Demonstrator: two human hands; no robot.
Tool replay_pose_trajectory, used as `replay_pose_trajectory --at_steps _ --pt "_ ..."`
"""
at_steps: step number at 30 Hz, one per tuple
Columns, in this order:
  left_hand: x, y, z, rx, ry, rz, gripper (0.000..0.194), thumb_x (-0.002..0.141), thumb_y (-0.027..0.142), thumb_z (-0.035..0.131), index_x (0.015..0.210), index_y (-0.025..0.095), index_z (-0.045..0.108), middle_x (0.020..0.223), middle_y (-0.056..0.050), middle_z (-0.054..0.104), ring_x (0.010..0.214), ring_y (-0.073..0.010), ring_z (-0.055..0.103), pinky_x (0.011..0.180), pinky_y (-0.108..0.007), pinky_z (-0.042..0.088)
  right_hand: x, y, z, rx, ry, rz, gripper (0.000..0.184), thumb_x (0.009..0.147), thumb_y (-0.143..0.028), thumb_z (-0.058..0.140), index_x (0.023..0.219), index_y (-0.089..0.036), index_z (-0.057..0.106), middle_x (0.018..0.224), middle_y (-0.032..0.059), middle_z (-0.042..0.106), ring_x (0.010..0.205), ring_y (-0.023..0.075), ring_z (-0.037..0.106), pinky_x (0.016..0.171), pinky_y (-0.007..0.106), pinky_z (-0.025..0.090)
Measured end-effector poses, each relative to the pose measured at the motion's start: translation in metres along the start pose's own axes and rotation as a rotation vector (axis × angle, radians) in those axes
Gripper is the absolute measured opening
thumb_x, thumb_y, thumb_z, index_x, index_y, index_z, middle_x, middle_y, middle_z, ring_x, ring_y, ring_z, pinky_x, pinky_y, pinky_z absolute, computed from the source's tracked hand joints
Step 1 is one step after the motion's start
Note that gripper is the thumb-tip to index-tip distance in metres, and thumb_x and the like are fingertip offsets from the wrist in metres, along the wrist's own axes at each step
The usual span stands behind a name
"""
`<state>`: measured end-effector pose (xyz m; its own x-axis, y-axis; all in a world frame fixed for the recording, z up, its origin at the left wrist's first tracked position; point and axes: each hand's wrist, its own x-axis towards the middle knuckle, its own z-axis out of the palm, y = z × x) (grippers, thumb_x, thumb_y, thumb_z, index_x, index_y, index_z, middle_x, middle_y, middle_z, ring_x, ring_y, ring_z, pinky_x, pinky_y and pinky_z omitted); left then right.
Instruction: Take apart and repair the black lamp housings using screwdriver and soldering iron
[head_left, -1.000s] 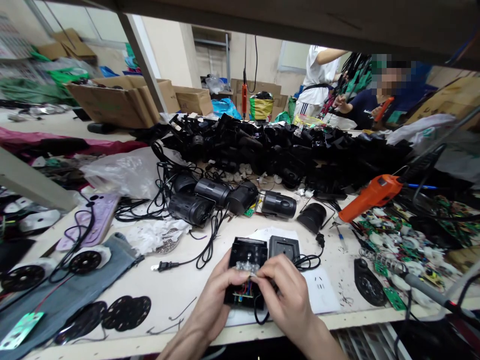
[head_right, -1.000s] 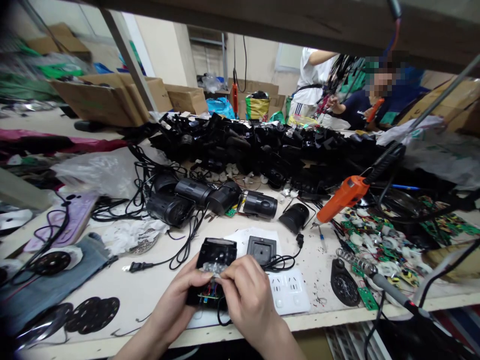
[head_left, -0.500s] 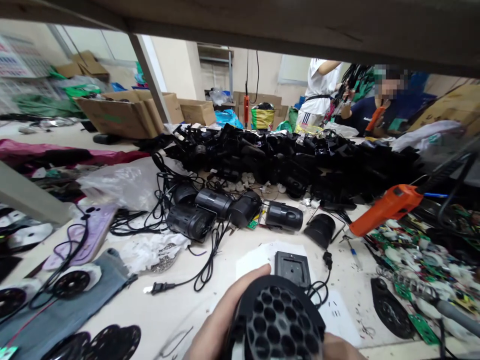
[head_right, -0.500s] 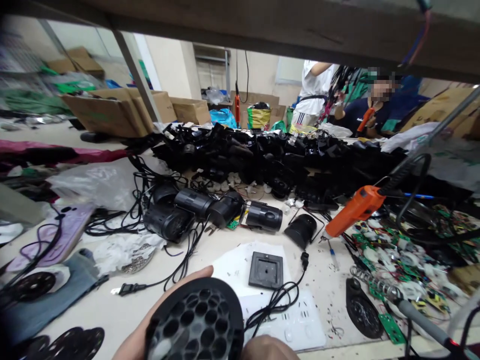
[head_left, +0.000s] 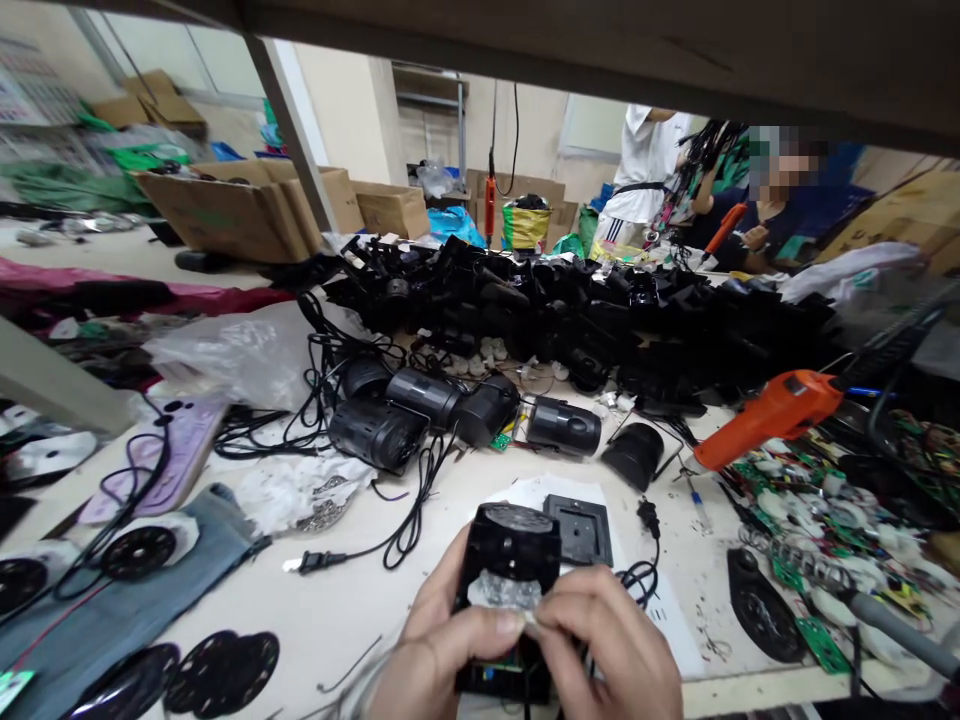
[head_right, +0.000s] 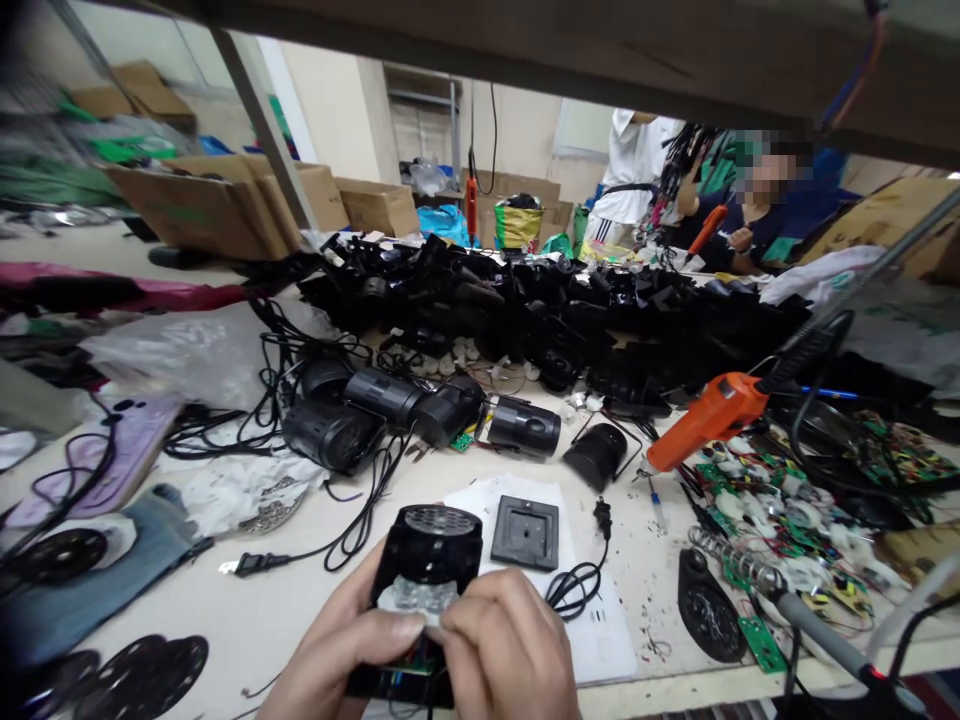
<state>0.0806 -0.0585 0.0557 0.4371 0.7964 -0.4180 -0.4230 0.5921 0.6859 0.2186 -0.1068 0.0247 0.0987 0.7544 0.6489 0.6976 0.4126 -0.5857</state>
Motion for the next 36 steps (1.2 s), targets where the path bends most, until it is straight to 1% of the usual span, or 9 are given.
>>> replay_pose_trajectory --at_steps 3,7,11,14,18,23,28,33,36 --pt "0.005 -0.006 0.001 0.001 0.046 0.024 0.046 0.062 0.018 0.070 0.108 0.020 0.071 0.086 -0.004 0.072 0.084 -0.0246 0.063 0.075 -0.030 0.047 -0.002 0.009 0.007 0.077 -0.028 -0.034 0.014 0.090 -0.006 0.054 0.087 -0.019 0.058 0.073 0.0032 0.057 0.063 0.0146 0.059 0.056 0.027 0.049" --pt "0.004 -0.012 -0.006 0.005 0.093 -0.005 0.034 0.064 0.019 0.067 0.097 0.020 0.072 0.080 -0.003 0.071 0.076 -0.0195 0.061 0.070 -0.026 0.046 -0.003 0.011 0.007 0.102 -0.085 -0.073 0.015 0.091 -0.005 0.052 0.089 -0.018 0.056 0.075 0.0036 0.056 0.066 0.0149 0.058 0.058 0.027 0.049" --pt "0.000 -0.017 -0.012 -0.005 0.116 -0.032 0.035 0.062 0.021 0.067 0.097 0.019 0.070 0.080 -0.001 0.070 0.076 -0.0194 0.060 0.070 -0.027 0.045 -0.001 0.005 0.005 0.092 -0.087 -0.109 0.016 0.090 -0.004 0.052 0.087 -0.019 0.056 0.075 0.0027 0.057 0.067 0.0144 0.059 0.059 0.026 0.050" --pt "0.001 -0.021 -0.012 0.004 0.100 -0.010 0.032 0.061 0.021 0.066 0.093 0.018 0.068 0.080 -0.001 0.069 0.077 -0.0195 0.059 0.071 -0.028 0.044 -0.001 0.005 0.004 0.087 -0.081 -0.121 0.016 0.090 -0.004 0.051 0.085 -0.019 0.055 0.074 0.0020 0.057 0.065 0.0141 0.059 0.058 0.025 0.049" --pt "0.004 -0.023 -0.009 0.013 0.108 0.023 0.024 0.059 0.020 0.065 0.082 0.018 0.067 0.076 -0.001 0.065 0.074 -0.0183 0.057 0.069 -0.027 0.043 -0.002 0.012 0.004 0.091 -0.124 -0.111 0.016 0.092 -0.006 0.049 0.082 -0.019 0.054 0.073 0.0019 0.055 0.063 0.0140 0.057 0.055 0.025 0.046" --pt "0.009 -0.024 -0.006 0.033 0.144 0.005 0.018 0.057 0.018 0.062 0.075 0.017 0.067 0.068 0.001 0.063 0.068 -0.0160 0.054 0.063 -0.025 0.040 -0.008 0.024 0.005 0.089 -0.187 -0.082 0.016 0.091 -0.006 0.050 0.083 -0.019 0.053 0.074 0.0016 0.054 0.064 0.0135 0.058 0.057 0.024 0.046" --pt "0.015 -0.026 -0.010 0.048 0.149 -0.006 0.023 0.056 0.022 0.064 0.078 0.017 0.066 0.069 0.002 0.063 0.070 -0.0168 0.054 0.065 -0.025 0.040 -0.007 0.025 0.010 0.126 -0.160 -0.051 0.016 0.091 -0.007 0.051 0.080 -0.019 0.053 0.072 0.0008 0.054 0.062 0.0132 0.056 0.057 0.025 0.044" --pt "0.013 -0.023 -0.012 0.067 0.149 0.010 0.017 0.059 0.021 0.065 0.075 0.017 0.063 0.075 0.001 0.065 0.072 -0.0158 0.054 0.067 -0.025 0.041 -0.003 0.025 0.013 0.149 -0.137 -0.044 0.015 0.089 -0.006 0.053 0.079 -0.018 0.054 0.071 0.0013 0.054 0.062 0.0135 0.056 0.056 0.025 0.044" --pt "0.013 -0.021 -0.012 0.063 0.154 -0.001 0.020 0.059 0.022 0.066 0.078 0.017 0.064 0.072 0.002 0.065 0.073 -0.0162 0.055 0.068 -0.025 0.041 -0.003 0.025 0.013 0.134 -0.139 -0.055 0.016 0.090 -0.006 0.053 0.080 -0.018 0.054 0.072 0.0012 0.053 0.063 0.0135 0.055 0.057 0.025 0.044"
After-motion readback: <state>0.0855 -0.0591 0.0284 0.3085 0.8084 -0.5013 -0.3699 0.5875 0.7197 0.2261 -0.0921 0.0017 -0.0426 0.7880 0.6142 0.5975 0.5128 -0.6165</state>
